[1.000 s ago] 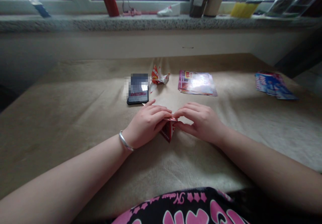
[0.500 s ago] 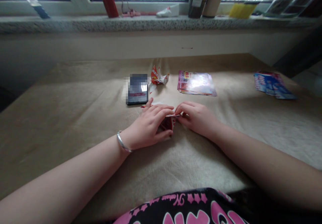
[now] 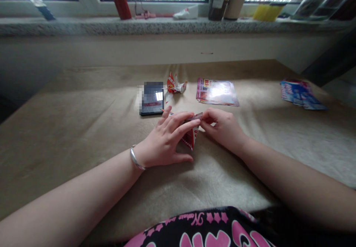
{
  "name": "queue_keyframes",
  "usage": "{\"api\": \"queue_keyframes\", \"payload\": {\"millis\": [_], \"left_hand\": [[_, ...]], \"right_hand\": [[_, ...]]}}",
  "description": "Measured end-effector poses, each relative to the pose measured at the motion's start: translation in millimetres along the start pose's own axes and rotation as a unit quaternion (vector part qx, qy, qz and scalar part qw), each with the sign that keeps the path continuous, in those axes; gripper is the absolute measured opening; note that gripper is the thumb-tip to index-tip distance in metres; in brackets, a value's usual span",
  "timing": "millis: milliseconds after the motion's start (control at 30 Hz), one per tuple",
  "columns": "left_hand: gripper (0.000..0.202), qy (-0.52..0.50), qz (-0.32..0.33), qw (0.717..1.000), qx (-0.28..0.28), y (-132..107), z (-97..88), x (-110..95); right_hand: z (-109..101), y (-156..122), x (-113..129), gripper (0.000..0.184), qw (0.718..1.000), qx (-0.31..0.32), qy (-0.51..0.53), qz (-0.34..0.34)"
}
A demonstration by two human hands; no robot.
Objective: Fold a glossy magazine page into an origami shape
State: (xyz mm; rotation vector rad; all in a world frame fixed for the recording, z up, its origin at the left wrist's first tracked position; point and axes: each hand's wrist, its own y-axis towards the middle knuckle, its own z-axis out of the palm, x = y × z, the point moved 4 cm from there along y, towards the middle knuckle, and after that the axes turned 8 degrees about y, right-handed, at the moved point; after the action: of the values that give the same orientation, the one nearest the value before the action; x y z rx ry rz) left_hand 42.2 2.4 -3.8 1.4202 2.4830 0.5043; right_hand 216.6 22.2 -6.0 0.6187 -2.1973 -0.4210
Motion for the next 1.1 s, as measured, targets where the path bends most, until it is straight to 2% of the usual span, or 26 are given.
{"api": "queue_keyframes", "payload": {"millis": [233, 433, 567, 700, 833, 900, 967, 1033, 1100], "left_hand": [[0.07, 0.037, -0.046, 0.998, -0.024, -0.1, -0.2, 3.5], [0.07, 0.054, -0.071, 0.994, -0.067, 0.7, -3.0, 6.5], [0.078, 0.042, -0.08, 0.99, -0.111, 1.2, -5.0, 9.0], [0.079, 0.009, -0.1, 0.983, -0.151, 0.7, -5.3, 13.2], [0.065, -0.067, -0.121, 0.975, -0.176, -1.4, -2.8, 16.5], [0.058, -0.116, -0.142, 0.965, -0.185, -3.0, -1.0, 18.8], [0.05, -0.152, -0.165, 0.956, -0.19, -4.0, 0.2, 20.9], [0.04, -0.167, -0.173, 0.952, -0.192, -3.5, -0.5, 21.5], [0.024, -0.163, -0.158, 0.957, -0.182, -1.1, -2.6, 20.0]], "right_hand": [[1.0, -2.2, 4.4, 0.012, 1.0, -0.004, 0.016, 0.003], [-0.6, -3.0, 8.5, 0.01, 0.998, 0.007, 0.062, -0.006], [-2.4, -2.7, 12.4, 0.014, 0.995, 0.013, 0.093, -0.027], [-2.0, -3.0, 13.2, 0.012, 0.989, 0.005, 0.146, 0.005], [-2.9, -4.1, 13.7, 0.007, 0.979, -0.013, 0.198, 0.035], [-1.8, -4.4, 16.9, 0.006, 0.98, 0.013, 0.197, 0.016], [-0.1, -4.6, 20.9, 0.017, 0.981, 0.043, 0.187, -0.015], [0.6, -4.7, 24.0, 0.025, 0.985, 0.049, 0.158, -0.045], [0.7, -4.4, 25.6, 0.022, 0.989, 0.041, 0.126, -0.067]]}}
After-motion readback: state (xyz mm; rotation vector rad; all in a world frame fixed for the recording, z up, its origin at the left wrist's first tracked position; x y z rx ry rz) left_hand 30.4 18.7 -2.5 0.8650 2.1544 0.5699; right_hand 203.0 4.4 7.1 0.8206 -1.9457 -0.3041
